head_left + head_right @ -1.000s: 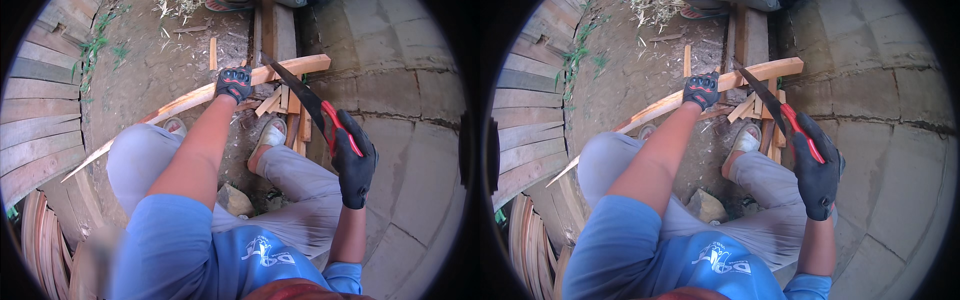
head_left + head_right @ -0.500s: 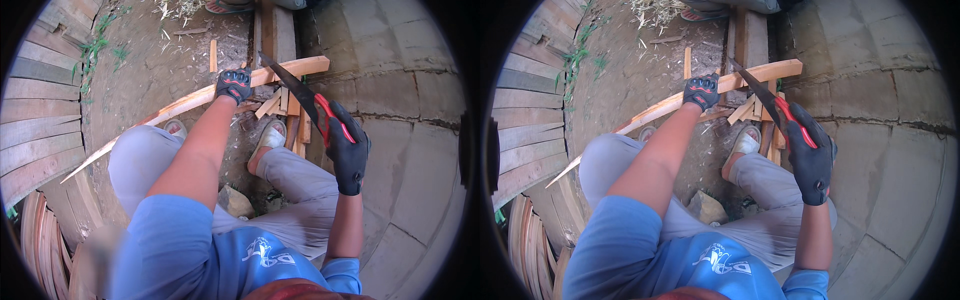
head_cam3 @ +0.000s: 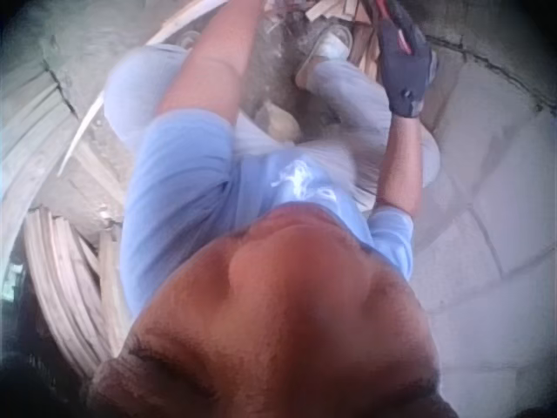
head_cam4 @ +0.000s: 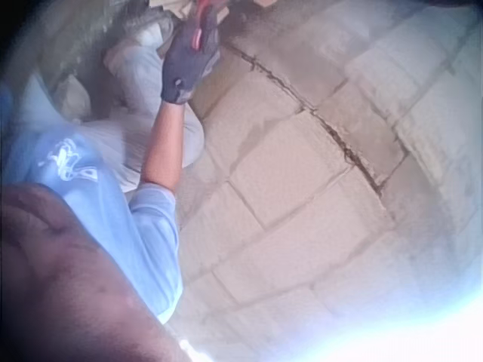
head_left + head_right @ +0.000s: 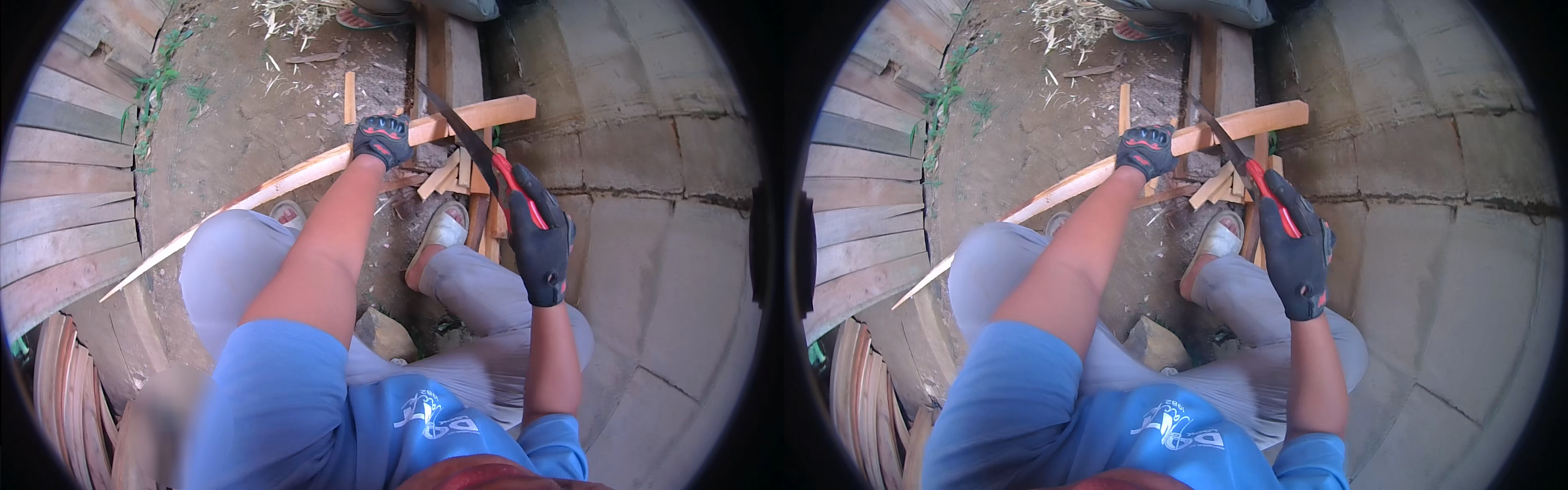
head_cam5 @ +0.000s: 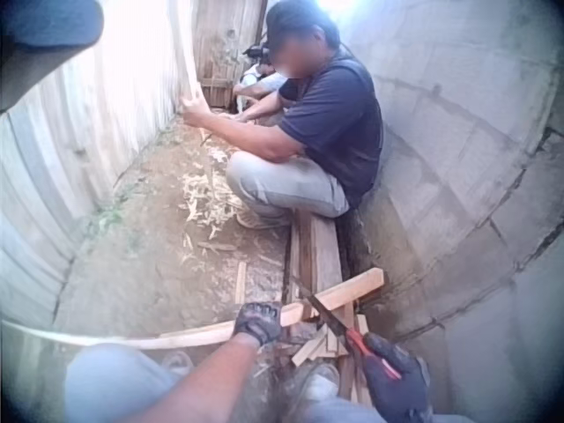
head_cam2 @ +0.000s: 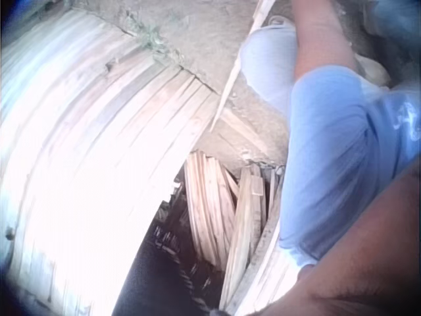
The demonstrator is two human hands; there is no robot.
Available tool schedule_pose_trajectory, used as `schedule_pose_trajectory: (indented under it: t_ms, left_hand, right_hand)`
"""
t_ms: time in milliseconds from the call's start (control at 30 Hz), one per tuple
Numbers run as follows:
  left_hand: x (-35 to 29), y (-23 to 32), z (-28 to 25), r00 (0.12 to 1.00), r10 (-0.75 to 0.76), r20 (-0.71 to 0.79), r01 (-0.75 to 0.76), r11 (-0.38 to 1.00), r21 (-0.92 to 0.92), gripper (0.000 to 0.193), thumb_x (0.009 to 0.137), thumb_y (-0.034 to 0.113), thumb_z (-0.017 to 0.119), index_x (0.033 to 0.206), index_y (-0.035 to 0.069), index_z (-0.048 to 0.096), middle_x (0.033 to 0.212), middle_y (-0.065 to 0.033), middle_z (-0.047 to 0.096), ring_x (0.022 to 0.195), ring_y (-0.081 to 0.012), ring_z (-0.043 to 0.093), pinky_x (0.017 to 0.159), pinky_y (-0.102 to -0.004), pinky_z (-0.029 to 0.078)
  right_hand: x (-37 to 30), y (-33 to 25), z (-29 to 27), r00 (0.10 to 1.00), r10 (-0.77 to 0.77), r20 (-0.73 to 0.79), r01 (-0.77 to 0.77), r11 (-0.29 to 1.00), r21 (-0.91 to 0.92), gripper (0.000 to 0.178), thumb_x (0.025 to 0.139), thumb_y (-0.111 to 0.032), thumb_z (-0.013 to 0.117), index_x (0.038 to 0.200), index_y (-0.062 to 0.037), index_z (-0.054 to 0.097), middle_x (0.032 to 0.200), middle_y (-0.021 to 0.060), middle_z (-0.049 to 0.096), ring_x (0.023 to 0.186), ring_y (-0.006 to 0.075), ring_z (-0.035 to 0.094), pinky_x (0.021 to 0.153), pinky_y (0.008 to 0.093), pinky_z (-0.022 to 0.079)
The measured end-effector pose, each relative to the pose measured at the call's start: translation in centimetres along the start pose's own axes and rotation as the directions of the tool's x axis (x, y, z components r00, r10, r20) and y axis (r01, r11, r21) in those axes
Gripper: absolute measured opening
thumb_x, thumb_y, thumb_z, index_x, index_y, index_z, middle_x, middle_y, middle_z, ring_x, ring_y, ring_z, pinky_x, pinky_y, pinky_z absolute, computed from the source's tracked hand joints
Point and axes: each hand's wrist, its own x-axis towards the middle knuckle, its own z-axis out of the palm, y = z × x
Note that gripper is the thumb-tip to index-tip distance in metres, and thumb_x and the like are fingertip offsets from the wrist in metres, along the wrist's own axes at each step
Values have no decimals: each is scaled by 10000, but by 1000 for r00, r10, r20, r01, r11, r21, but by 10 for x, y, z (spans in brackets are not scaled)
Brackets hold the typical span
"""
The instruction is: The person sits on the ground and uses a hand saw to cut a thin wooden strip into smaller pieces. The person holds the wood with one hand and saws with the other, creating a pile of cut wood segments.
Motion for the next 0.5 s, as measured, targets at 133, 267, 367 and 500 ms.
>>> schedule_pose_trajectory:
  t_ms: [133,267,367,500]
  left_hand:
    - [3,-2,6,999,-19,-42,19,1000,-3,407,863,369,731,1194,131,735,1134,-140,788,1062,-333,763,925,-476,595]
    - [-1,0,6,1000,-25,-13,25,999,-23,375,872,335,713,1183,129,739,1125,-148,788,1055,-337,765,914,-477,595]
    - [-3,-2,8,999,-22,-30,21,1000,-23,348,874,312,704,1167,127,734,1125,-152,786,1052,-332,766,908,-472,594]
    - [0,1,8,998,-6,-62,4,1000,-26,339,860,287,710,1150,113,731,1105,-149,785,1046,-327,767,896,-466,596]
  right_hand:
    - [13,6,30,998,-58,13,58,998,-30,384,1022,-270,691,1376,-127,741,1233,189,782,1122,348,761,972,424,570]
    - [44,18,61,997,-70,18,69,995,73,388,1027,-266,678,1378,-115,739,1187,200,788,1066,358,770,928,439,575]
    - [66,25,88,992,-124,-1,123,988,93,397,1035,-281,654,1378,-98,737,1191,207,786,1077,366,767,945,438,574]
    - [104,44,133,987,-148,-56,153,983,101,417,1039,-337,643,1377,-114,740,1218,208,780,1122,371,756,994,454,566]
